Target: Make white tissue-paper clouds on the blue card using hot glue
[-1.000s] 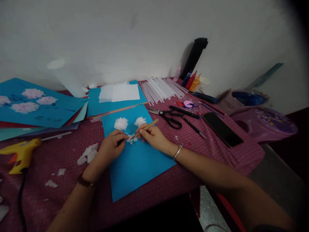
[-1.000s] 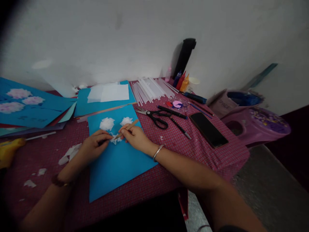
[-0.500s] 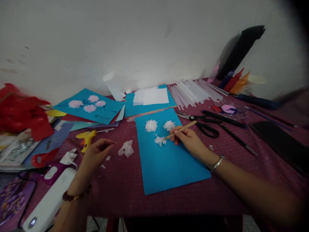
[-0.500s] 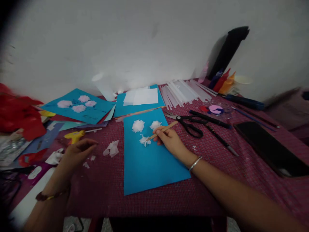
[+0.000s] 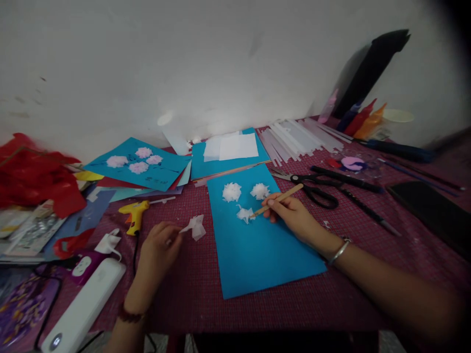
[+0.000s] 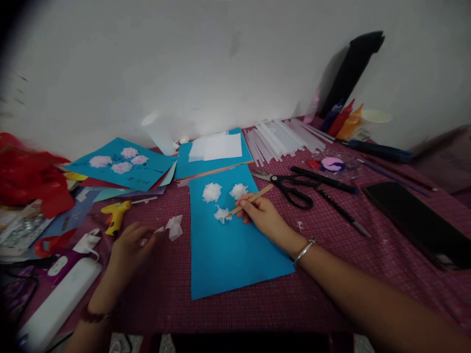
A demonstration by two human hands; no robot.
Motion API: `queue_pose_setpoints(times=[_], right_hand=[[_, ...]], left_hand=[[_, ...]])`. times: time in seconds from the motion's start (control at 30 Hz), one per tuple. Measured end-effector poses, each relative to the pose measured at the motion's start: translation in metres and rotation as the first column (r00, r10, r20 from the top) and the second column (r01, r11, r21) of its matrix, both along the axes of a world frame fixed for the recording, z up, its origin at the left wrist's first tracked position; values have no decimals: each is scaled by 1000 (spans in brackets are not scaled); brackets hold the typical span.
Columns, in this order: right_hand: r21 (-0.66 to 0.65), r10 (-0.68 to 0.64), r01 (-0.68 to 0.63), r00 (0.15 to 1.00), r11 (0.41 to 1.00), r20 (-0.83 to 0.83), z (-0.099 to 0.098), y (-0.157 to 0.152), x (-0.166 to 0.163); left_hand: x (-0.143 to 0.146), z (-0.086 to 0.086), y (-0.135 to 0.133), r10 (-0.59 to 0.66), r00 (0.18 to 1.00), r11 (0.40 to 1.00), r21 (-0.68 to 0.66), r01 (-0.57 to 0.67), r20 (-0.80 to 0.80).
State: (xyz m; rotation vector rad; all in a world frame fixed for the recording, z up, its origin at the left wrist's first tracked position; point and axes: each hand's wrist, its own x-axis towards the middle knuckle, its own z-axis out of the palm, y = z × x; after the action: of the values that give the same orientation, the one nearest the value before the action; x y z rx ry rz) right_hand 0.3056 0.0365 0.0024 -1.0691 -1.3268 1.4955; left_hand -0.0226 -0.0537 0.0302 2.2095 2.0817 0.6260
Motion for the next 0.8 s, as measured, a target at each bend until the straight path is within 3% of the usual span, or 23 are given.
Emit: queue_pose_setpoints(times=[0.07,0.13,0.23,0.47,0.6,0.7,0.8], right_hand=[[5,3,-3,1000,1000,-4,1,0,0],[16,7,-7,1000,1000,-24,1,-1,1],[37,30,-27,998,999,-60,3,-2,0],[150,81,-62,989,987,-123,14,-13,-4],[180,84,-50,979,982,-187,23,-21,-10],[224,57,-18,984,974,-168,26,-22,-10],[188,48,-17,986,982,-160,24,-16,-7]], left_hand=[[3,4,-2,83,960,995,-74,-65,267],[9,8,-3,163,850,979,-189,-76,501],[25,15,2,194,743,961,-277,-12,641],[88,27,37,25,816,886,-391,249,578],[129,38,53,-81,868,840,-434,324,490],[137,47,65,-118,907,865,-407,294,404],[123,52,75,-160,930,871,-397,291,331]])
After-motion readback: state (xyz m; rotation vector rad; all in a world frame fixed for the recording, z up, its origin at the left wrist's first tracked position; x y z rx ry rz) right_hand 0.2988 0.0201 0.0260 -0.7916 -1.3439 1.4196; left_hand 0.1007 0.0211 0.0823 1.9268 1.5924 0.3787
